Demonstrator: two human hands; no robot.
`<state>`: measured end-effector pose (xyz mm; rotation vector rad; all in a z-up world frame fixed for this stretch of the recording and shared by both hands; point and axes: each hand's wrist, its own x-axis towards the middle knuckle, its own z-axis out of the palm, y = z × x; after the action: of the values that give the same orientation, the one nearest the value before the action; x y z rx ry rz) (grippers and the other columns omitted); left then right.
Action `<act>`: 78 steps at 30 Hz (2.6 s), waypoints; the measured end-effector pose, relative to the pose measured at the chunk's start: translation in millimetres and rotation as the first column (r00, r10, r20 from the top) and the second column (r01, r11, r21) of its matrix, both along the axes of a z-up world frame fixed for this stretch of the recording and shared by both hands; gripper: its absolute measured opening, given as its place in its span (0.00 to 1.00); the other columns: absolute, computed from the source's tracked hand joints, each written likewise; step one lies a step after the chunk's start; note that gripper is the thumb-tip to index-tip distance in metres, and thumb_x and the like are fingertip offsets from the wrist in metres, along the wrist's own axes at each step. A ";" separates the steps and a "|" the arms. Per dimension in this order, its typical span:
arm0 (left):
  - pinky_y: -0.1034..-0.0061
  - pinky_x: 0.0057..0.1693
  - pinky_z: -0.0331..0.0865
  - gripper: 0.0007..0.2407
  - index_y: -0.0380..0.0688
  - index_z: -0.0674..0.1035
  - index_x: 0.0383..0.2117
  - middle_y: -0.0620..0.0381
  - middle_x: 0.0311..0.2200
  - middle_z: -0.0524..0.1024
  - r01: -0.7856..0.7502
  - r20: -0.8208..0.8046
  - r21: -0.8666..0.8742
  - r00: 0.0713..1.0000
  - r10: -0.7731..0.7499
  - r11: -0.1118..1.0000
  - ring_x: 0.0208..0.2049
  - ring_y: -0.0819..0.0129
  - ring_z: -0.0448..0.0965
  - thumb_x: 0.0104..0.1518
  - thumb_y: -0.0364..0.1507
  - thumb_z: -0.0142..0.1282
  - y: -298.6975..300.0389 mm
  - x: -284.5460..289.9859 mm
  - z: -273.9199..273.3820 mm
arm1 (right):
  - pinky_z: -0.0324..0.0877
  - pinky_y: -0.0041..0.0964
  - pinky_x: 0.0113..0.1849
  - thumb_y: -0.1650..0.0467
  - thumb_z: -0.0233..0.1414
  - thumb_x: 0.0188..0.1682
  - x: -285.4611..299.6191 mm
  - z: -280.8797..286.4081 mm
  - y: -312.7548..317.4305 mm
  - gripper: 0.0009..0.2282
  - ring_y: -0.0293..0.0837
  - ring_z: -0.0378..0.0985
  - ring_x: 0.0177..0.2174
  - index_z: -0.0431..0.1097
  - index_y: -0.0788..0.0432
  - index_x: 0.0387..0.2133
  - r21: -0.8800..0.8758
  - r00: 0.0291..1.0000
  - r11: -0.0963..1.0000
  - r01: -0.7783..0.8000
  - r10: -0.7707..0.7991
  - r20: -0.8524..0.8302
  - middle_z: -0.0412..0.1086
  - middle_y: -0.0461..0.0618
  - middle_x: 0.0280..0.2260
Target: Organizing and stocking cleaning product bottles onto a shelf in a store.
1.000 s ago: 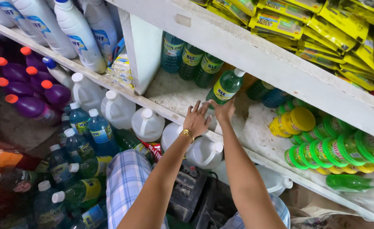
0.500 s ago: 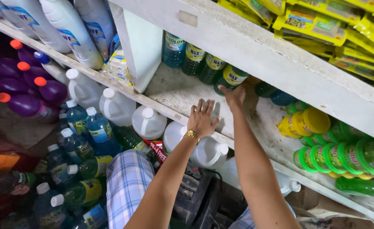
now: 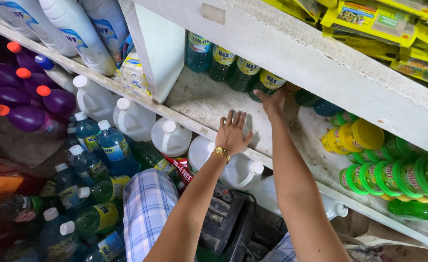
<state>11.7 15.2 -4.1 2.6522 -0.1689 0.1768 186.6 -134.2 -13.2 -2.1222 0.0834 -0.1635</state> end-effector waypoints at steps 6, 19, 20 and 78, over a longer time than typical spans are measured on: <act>0.50 0.67 0.51 0.32 0.39 0.63 0.66 0.48 0.66 0.63 0.001 -0.028 0.027 1.000 0.000 1.000 0.69 0.49 0.54 0.59 0.47 0.45 0.1 -0.6 4.1 | 0.71 0.41 0.49 0.63 0.73 0.34 2.9 -5.6 -2.1 0.32 0.49 0.78 0.49 0.69 0.66 0.50 -0.002 1.000 1.000 -0.012 0.012 0.028 0.75 0.58 0.49; 0.50 0.67 0.51 0.34 0.39 0.65 0.65 0.47 0.68 0.61 -0.031 -0.049 -0.011 0.998 0.030 0.999 0.70 0.49 0.54 0.55 0.49 0.49 5.4 -0.4 16.4 | 0.66 0.50 0.48 0.63 0.74 0.29 -49.7 29.3 -21.6 0.43 0.58 0.72 0.50 0.60 0.67 0.57 -0.207 0.970 0.971 -0.120 0.160 0.186 0.72 0.62 0.50; 0.50 0.67 0.51 0.34 0.39 0.65 0.65 0.47 0.68 0.61 -0.037 -0.058 -0.028 0.998 0.035 0.999 0.70 0.48 0.54 0.55 0.49 0.50 4.7 -1.8 17.6 | 0.69 0.47 0.45 0.65 0.70 0.38 -79.4 44.4 -26.5 0.31 0.55 0.75 0.45 0.65 0.67 0.53 -0.222 0.964 0.974 -0.048 0.103 0.246 0.73 0.61 0.46; 0.66 0.48 0.75 0.18 0.41 0.80 0.50 0.43 0.39 0.82 -0.746 -0.211 -0.663 0.269 0.940 0.064 0.42 0.53 0.84 0.59 0.40 0.58 255.0 -475.3 -146.9 | 0.77 0.35 0.31 0.81 0.40 0.48 -546.4 -100.7 316.0 0.20 0.42 0.80 0.34 0.62 0.61 0.56 0.520 0.326 0.476 -0.710 0.876 -0.357 0.75 0.55 0.46</act>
<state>-463.6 270.3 -150.9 1.5683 1.2668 0.8408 -359.9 181.9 -113.9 -1.6028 -0.5862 1.0890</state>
